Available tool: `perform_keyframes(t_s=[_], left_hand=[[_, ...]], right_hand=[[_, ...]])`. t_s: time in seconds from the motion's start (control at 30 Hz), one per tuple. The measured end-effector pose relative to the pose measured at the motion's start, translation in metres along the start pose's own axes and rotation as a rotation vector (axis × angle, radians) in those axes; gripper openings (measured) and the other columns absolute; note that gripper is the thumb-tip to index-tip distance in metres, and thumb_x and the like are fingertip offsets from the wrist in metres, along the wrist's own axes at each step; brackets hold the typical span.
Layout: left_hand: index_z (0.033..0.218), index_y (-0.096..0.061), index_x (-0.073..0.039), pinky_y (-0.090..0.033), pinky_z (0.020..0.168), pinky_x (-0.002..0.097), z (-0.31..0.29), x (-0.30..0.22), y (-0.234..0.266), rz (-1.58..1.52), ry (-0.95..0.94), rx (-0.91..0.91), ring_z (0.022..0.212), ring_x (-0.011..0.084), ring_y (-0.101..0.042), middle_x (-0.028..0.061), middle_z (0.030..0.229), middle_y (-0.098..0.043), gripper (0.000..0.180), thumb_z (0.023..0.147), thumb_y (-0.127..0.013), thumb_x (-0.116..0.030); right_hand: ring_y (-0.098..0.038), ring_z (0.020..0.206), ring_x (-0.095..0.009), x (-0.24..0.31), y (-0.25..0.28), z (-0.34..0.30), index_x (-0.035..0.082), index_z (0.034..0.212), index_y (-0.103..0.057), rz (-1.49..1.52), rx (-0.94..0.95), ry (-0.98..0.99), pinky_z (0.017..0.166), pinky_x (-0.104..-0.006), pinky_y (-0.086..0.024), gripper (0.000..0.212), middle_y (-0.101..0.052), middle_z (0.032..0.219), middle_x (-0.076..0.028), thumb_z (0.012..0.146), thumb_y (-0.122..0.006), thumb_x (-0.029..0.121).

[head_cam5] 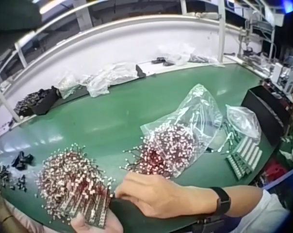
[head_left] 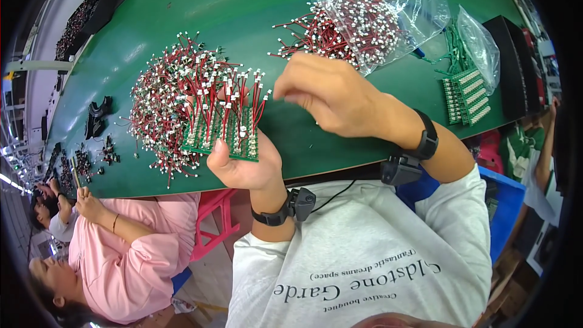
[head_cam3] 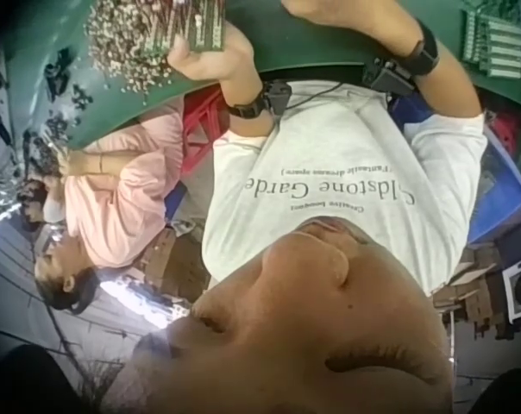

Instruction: The person picks up a circuit board and inserts red and white wires into its ports by hand. After filling the board, the person sets it aside and picks up a new circuit board to repeat the process.

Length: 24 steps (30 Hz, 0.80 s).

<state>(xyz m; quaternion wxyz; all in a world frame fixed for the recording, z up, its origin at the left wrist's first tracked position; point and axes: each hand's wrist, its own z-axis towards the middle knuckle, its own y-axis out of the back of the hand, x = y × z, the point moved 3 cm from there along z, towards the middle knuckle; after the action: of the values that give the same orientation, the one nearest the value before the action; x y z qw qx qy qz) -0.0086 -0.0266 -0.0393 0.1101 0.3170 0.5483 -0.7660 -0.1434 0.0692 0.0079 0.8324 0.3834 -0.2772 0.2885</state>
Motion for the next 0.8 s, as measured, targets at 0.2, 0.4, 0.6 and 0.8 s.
perform_keyframes(t_s=[0.2,0.4,0.6,0.8], left_hand=[[0.145,-0.034,-0.007,-0.042,0.097,0.0461,-0.012,0.004,-0.020,0.100,0.082,-0.009,0.110,0.0307,-0.057,0.0161,0.124,-0.057,0.070,0.081,-0.042,-0.033],[0.148,-0.028,-0.009,-0.041,0.098,0.0477,-0.016,0.008,-0.021,0.109,0.092,0.025,0.111,0.0335,-0.057,0.0183,0.124,-0.056,0.073,0.081,-0.041,-0.035],[0.139,-0.039,0.003,-0.042,0.094,0.0438,-0.019,0.012,-0.012,0.161,0.163,0.013,0.109,0.0316,-0.057,0.0206,0.119,-0.058,0.073,0.080,-0.041,-0.039],[0.141,-0.037,0.001,-0.041,0.097,0.0444,-0.018,0.013,-0.010,0.197,0.169,0.047,0.110,0.0318,-0.056,0.0218,0.122,-0.056,0.073,0.079,-0.041,-0.037]], right_hand=[[-0.062,0.080,-0.033,0.012,-0.020,-0.011,0.001,0.097,-0.060,0.231,0.140,-0.034,0.066,-0.0379,-0.051,0.017,-0.060,0.090,-0.013,0.080,-0.064,-0.003],[-0.061,0.077,-0.035,0.010,-0.021,-0.012,0.001,0.095,-0.058,0.201,0.177,-0.045,0.065,-0.0409,-0.049,0.016,-0.058,0.086,-0.014,0.081,-0.065,0.002],[-0.060,0.075,-0.035,0.009,-0.022,-0.012,0.000,0.095,-0.057,0.221,0.200,-0.033,0.063,-0.0417,-0.048,0.017,-0.057,0.085,-0.014,0.081,-0.065,0.003],[-0.059,0.070,-0.034,0.011,-0.019,-0.010,-0.001,0.092,-0.056,0.214,0.214,-0.024,0.059,-0.0410,-0.047,0.014,-0.057,0.082,-0.015,0.080,-0.062,0.001]])
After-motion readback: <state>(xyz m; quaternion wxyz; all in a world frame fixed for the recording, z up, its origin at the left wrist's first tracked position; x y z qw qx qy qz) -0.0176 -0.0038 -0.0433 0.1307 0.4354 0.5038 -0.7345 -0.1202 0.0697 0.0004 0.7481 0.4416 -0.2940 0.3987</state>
